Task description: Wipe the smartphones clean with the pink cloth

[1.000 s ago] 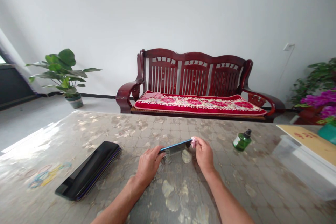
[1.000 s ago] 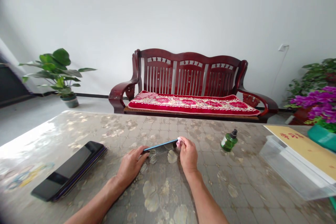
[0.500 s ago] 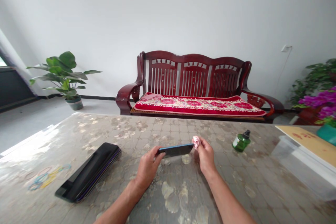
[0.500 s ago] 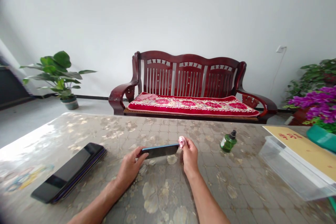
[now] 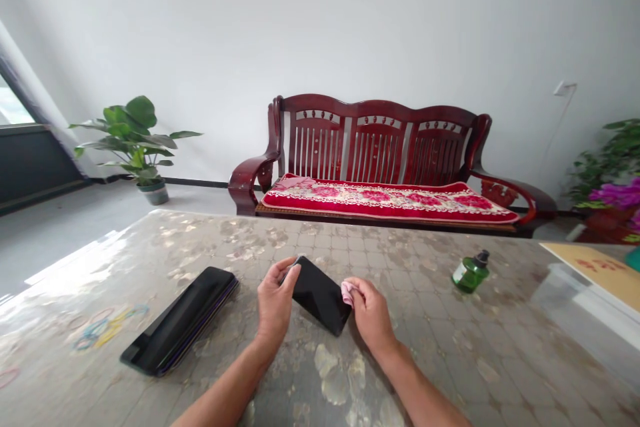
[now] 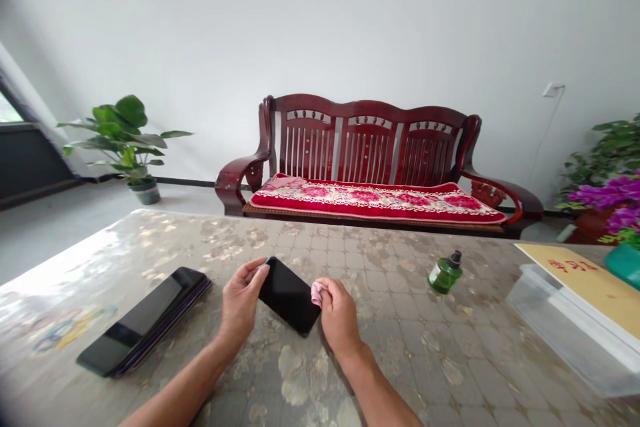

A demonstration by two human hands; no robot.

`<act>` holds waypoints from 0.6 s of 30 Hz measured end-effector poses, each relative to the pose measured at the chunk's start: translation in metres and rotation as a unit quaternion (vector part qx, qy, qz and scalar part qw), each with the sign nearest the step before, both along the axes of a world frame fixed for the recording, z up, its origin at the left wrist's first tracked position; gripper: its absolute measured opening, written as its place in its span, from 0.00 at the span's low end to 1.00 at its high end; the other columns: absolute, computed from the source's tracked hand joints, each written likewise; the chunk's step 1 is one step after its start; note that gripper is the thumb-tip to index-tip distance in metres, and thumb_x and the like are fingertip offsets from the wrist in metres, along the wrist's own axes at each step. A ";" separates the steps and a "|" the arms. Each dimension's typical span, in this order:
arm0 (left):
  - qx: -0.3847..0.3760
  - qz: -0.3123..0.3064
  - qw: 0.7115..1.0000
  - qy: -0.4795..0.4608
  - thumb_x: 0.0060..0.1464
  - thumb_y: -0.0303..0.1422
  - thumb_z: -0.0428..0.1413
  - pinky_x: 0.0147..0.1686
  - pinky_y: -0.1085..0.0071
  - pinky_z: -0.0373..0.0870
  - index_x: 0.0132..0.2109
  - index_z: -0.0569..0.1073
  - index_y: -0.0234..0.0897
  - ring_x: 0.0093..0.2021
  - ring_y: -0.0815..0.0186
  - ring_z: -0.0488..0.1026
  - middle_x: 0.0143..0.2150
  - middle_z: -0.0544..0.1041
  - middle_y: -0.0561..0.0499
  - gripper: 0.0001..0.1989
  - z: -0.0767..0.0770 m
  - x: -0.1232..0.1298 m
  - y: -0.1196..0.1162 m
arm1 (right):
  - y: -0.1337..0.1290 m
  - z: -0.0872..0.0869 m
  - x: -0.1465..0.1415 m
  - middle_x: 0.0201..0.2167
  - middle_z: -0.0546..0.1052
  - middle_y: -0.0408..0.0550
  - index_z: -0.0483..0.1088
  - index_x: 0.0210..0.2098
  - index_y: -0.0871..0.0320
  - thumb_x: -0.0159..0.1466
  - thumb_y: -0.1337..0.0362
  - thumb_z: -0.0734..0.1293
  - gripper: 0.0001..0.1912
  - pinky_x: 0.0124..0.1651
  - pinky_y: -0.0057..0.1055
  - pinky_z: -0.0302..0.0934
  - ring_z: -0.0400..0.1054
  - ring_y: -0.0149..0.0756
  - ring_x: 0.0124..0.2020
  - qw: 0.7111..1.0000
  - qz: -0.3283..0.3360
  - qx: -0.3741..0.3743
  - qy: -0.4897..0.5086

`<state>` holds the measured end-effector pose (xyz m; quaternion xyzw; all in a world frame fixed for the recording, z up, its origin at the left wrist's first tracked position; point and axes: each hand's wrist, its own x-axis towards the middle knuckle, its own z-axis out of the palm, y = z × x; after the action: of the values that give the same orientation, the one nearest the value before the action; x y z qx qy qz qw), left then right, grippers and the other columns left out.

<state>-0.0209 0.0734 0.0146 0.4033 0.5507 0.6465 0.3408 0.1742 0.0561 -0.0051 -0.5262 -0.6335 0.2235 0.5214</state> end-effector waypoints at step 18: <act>-0.078 -0.100 0.984 0.121 0.61 0.36 0.49 0.59 0.59 0.63 0.61 0.64 0.32 0.60 0.55 0.67 0.60 0.70 0.39 0.23 -0.023 0.017 -0.003 | -0.023 0.011 -0.011 0.35 0.76 0.46 0.72 0.40 0.53 0.68 0.70 0.57 0.12 0.43 0.30 0.61 0.69 0.37 0.38 0.964 0.033 0.106 -0.243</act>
<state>-0.0036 0.0704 -0.0082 0.5038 0.5933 0.5105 0.3655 0.1631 0.0330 0.0058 -0.4854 -0.7782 0.0376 0.3967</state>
